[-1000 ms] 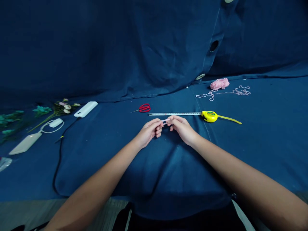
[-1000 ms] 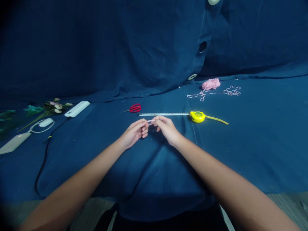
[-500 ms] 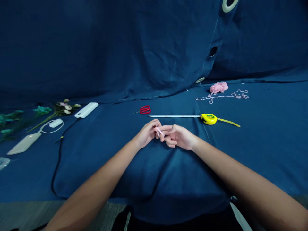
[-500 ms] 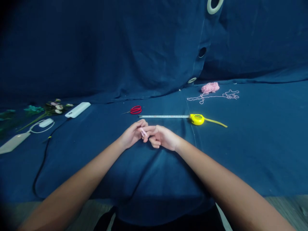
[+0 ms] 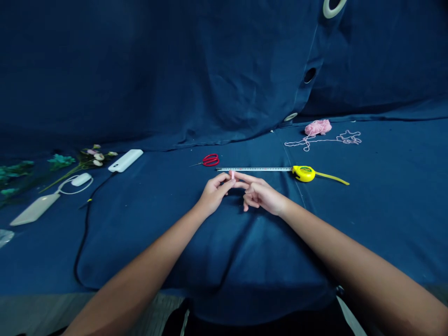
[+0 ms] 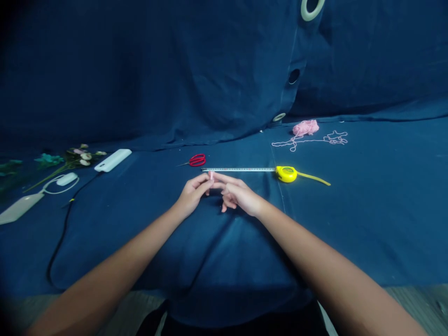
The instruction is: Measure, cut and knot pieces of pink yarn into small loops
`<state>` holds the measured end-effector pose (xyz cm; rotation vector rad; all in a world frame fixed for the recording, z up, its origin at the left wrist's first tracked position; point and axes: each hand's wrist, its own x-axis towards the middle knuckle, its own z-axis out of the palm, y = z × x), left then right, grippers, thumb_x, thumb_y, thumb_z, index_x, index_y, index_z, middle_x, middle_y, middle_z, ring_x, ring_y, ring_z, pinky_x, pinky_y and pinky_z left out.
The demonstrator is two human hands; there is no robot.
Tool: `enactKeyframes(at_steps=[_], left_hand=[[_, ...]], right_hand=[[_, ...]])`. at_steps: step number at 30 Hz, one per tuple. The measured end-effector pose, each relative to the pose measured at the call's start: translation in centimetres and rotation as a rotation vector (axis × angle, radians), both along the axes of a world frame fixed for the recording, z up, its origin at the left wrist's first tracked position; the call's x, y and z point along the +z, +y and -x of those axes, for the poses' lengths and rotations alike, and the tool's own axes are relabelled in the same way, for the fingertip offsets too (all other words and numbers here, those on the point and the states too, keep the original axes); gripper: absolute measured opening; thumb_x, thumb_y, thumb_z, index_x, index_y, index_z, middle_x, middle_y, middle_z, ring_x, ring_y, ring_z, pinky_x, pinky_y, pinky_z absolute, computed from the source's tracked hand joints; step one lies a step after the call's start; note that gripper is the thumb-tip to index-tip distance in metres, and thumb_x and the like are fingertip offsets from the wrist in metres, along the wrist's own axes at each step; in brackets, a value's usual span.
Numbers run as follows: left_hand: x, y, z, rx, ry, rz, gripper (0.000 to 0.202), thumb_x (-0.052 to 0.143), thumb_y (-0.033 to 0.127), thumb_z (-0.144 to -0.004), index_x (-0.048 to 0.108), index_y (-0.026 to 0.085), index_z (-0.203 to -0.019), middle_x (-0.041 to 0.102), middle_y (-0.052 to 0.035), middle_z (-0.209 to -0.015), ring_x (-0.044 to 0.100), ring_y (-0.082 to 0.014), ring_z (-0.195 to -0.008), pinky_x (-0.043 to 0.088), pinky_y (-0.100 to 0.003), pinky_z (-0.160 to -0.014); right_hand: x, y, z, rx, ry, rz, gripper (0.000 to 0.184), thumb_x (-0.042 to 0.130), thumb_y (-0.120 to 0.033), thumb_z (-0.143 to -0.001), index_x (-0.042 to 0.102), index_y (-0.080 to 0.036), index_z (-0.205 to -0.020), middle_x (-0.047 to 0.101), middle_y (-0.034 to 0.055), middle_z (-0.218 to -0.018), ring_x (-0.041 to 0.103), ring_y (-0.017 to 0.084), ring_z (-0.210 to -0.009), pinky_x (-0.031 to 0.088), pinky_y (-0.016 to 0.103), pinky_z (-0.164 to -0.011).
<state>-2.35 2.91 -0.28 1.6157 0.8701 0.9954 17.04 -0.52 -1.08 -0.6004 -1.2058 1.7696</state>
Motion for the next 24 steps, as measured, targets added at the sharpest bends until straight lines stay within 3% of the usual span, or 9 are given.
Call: enactKeyframes(at_steps=[4, 8, 11, 18, 22, 24], left_hand=[[0.12, 0.13, 0.10, 0.049, 0.026, -0.087, 0.027, 0.069, 0.042, -0.092, 0.076, 0.018, -0.081, 0.062, -0.0025, -0.080, 0.053, -0.0158, -0.072, 0.043, -0.026, -0.065], [0.20, 0.13, 0.26, 0.077, 0.086, -0.257, 0.021, 0.069, 0.036, -0.093, 0.081, 0.021, -0.087, 0.068, -0.0054, -0.091, 0.060, -0.0210, -0.090, 0.047, -0.032, -0.086], [0.17, 0.10, 0.37, 0.049, 0.124, -0.302, 0.021, 0.066, 0.035, -0.096, 0.082, 0.022, -0.092, 0.070, -0.0065, -0.097, 0.062, -0.0222, -0.095, 0.047, -0.034, -0.092], [-0.23, 0.26, 0.50, 0.011, 0.117, -0.241, 0.023, 0.069, 0.039, -0.093, 0.081, 0.021, -0.085, 0.071, -0.0070, -0.098, 0.063, -0.0231, -0.097, 0.048, -0.035, -0.094], [-0.25, 0.07, 0.44, -0.042, 0.161, -0.276, 0.019, 0.069, 0.035, -0.094, 0.080, 0.023, -0.103, 0.072, -0.0083, -0.110, 0.065, -0.0241, -0.104, 0.049, -0.036, -0.095], [-0.17, -0.15, 0.34, -0.061, 0.191, -0.315, 0.027, 0.071, 0.033, -0.093, 0.076, 0.025, -0.118, 0.071, -0.0087, -0.118, 0.064, -0.0248, -0.111, 0.047, -0.036, -0.100]], right_hand=[[-0.40, 0.22, 0.00, -0.035, -0.054, -0.032, 0.073, 0.054, -0.017, -0.076, 0.058, -0.029, -0.148, 0.072, 0.0068, -0.131, 0.050, 0.007, -0.047, 0.060, 0.034, -0.062], [-0.62, 0.33, -0.01, -0.023, -0.036, -0.013, 0.064, 0.057, -0.021, -0.080, 0.061, -0.027, -0.144, 0.067, 0.0091, -0.139, 0.069, 0.015, -0.071, 0.061, 0.033, -0.068], [-0.67, 0.34, 0.04, 0.002, -0.040, -0.008, 0.067, 0.059, -0.021, -0.081, 0.058, -0.028, -0.147, 0.067, 0.0101, -0.139, 0.074, 0.021, -0.088, 0.060, 0.033, -0.071], [-0.38, 0.44, -0.08, 0.037, 0.021, -0.009, 0.049, 0.062, -0.029, -0.086, 0.068, -0.025, -0.135, 0.069, 0.0105, -0.135, 0.070, 0.026, -0.112, 0.060, 0.036, -0.082], [-0.41, 0.49, -0.15, 0.070, 0.019, -0.015, 0.041, 0.058, -0.031, -0.087, 0.074, -0.021, -0.123, 0.066, 0.0101, -0.141, 0.062, 0.027, -0.126, 0.057, 0.038, -0.093], [-0.46, 0.43, -0.04, 0.049, 0.024, -0.019, 0.040, 0.057, -0.030, -0.086, 0.075, -0.020, -0.121, 0.066, 0.0104, -0.140, 0.062, 0.027, -0.126, 0.057, 0.039, -0.094]])
